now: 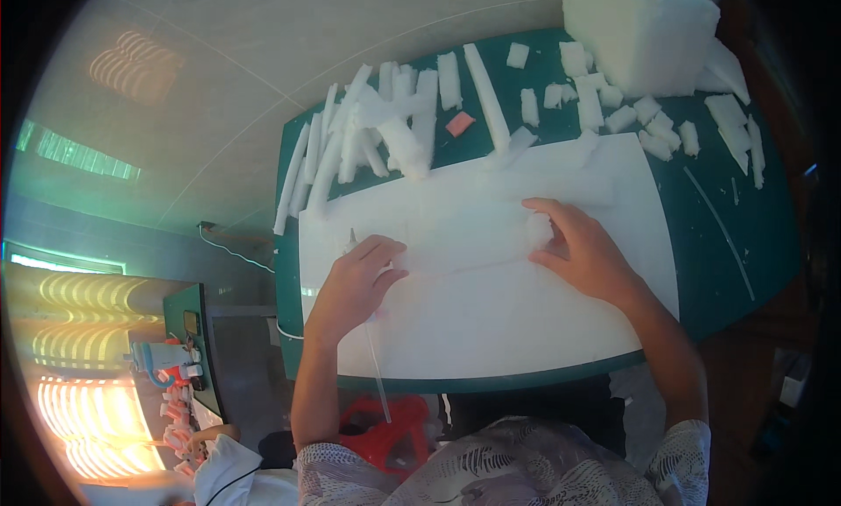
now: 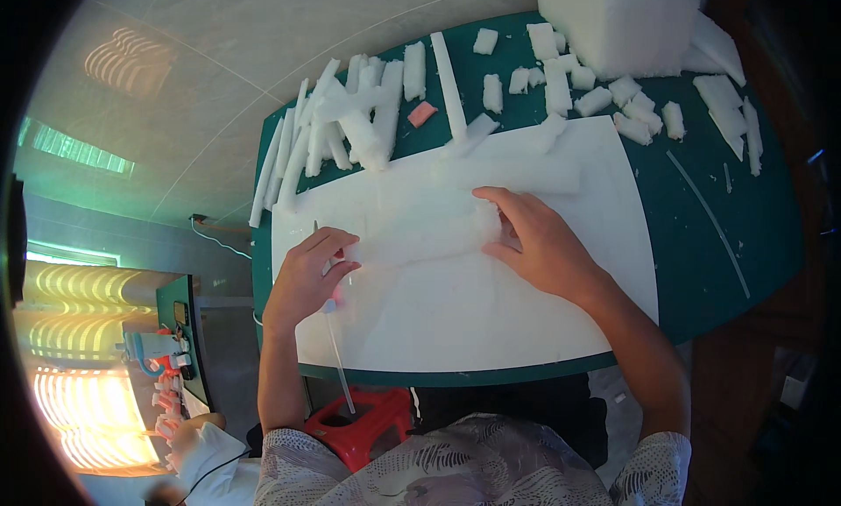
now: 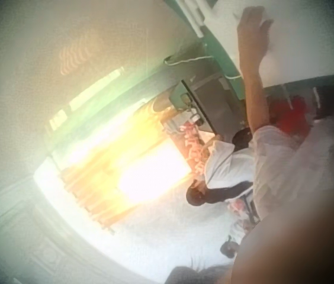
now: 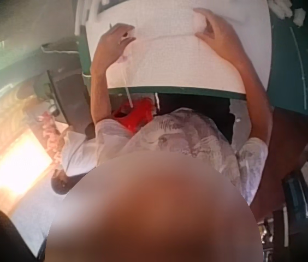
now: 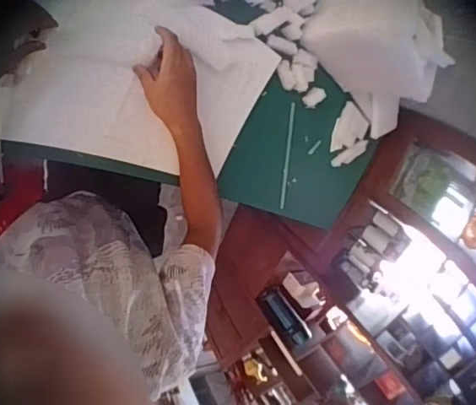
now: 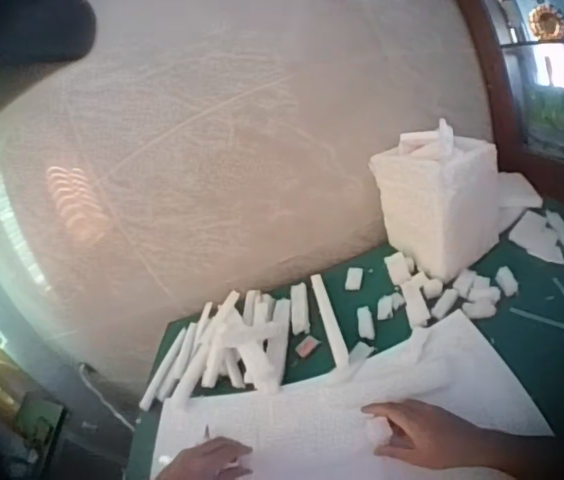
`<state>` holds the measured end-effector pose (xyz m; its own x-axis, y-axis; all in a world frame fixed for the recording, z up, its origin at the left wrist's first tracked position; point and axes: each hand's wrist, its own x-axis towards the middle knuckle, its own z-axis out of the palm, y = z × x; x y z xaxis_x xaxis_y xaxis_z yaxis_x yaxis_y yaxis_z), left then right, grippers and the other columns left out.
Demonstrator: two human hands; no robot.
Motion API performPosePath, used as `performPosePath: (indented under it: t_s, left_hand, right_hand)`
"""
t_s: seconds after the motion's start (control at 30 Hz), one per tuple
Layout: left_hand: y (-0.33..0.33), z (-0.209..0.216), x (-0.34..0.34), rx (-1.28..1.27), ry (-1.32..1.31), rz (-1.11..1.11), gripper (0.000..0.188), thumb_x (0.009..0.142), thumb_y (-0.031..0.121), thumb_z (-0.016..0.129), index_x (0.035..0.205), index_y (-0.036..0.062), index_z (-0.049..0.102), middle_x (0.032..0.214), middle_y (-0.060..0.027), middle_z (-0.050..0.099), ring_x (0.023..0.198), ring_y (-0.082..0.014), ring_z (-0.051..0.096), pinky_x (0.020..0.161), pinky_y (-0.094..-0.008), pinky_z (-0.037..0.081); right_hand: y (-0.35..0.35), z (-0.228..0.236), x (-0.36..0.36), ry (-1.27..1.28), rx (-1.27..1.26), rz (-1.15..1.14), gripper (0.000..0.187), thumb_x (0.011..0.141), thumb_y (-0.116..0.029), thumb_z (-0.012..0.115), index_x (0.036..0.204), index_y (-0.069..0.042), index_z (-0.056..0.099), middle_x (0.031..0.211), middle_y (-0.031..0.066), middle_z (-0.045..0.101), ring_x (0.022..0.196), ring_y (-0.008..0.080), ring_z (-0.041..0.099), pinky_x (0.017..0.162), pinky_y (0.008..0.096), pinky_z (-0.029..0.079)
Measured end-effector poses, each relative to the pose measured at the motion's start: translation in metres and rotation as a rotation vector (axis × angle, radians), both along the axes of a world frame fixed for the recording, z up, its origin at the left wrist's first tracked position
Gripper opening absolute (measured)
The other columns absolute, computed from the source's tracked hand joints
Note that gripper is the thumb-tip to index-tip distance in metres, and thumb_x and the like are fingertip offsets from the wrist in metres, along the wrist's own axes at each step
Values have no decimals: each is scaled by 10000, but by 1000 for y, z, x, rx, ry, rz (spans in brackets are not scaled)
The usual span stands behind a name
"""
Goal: Assembling and gluing together white foam pieces using a hot glue gun.
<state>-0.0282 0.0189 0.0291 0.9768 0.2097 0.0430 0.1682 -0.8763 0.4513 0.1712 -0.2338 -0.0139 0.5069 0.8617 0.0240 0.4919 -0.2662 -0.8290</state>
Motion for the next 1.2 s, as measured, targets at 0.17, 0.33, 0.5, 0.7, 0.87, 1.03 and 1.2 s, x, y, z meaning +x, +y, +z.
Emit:
performPosePath:
  t_s: [0.17, 0.33, 0.5, 0.7, 0.87, 1.03, 1.2]
  left_hand:
    - [-4, -2, 2, 9, -17, 11, 316, 769, 33, 756, 1070, -1, 665, 993, -90, 657, 790, -220, 640, 715, -315, 535]
    - [-4, -3, 1, 34, -36, 5, 321, 767, 29, 756, 1077, 1, 677, 995, -93, 661, 791, -223, 648, 718, -318, 538]
    - [-2, -7, -1, 62, -67, -11, 327, 764, 28, 758, 1081, 6, 680, 1001, -92, 667, 793, -223, 655, 715, -314, 545]
    - [-6, -8, 0, 59, -77, -9, 328, 760, 25, 762, 1078, 7, 684, 995, -95, 669, 792, -230, 661, 710, -314, 548]
    - [-5, -9, -1, 49, -81, 4, 330, 764, 28, 762, 1084, 4, 684, 1002, -98, 670, 792, -231, 660, 712, -310, 548]
    - [-6, -9, -3, 40, -111, 32, 338, 768, 37, 763, 1095, 1, 682, 1015, -101, 673, 795, -229, 656, 724, -317, 546]
    - [-5, -6, -5, -61, -40, 46, 344, 839, 126, 715, 1164, 40, 641, 1089, -115, 648, 925, -301, 647, 808, -371, 527]
  right_hand:
    - [0, -10, -1, -29, 82, -26, 610, 784, -77, 769, 1339, -115, 521, 1133, 128, 601, 823, 241, 554, 817, 342, 491]
    - [1, -9, 0, -35, 66, -24, 608, 784, -73, 768, 1338, -109, 521, 1160, 129, 603, 829, 236, 557, 822, 337, 492]
    - [1, -10, -1, -36, 94, -23, 605, 785, -71, 769, 1337, -104, 522, 1180, 129, 604, 832, 236, 557, 821, 332, 491]
    - [-1, -8, -1, -9, 57, -27, 608, 786, -74, 770, 1340, -109, 523, 1155, 120, 603, 823, 233, 546, 823, 328, 488]
    - [0, -9, 0, -45, 62, -7, 612, 800, -83, 759, 1353, -105, 499, 1154, 134, 599, 890, 260, 560, 859, 348, 485]
    - [0, -1, 1, -16, 43, 11, 620, 812, -88, 750, 1368, -107, 476, 1150, 151, 595, 952, 289, 572, 899, 369, 481]
    - [-2, -5, 1, -1, 36, 2, 664, 786, -65, 762, 1383, -125, 480, 1197, 125, 579, 869, 241, 549, 861, 326, 481]
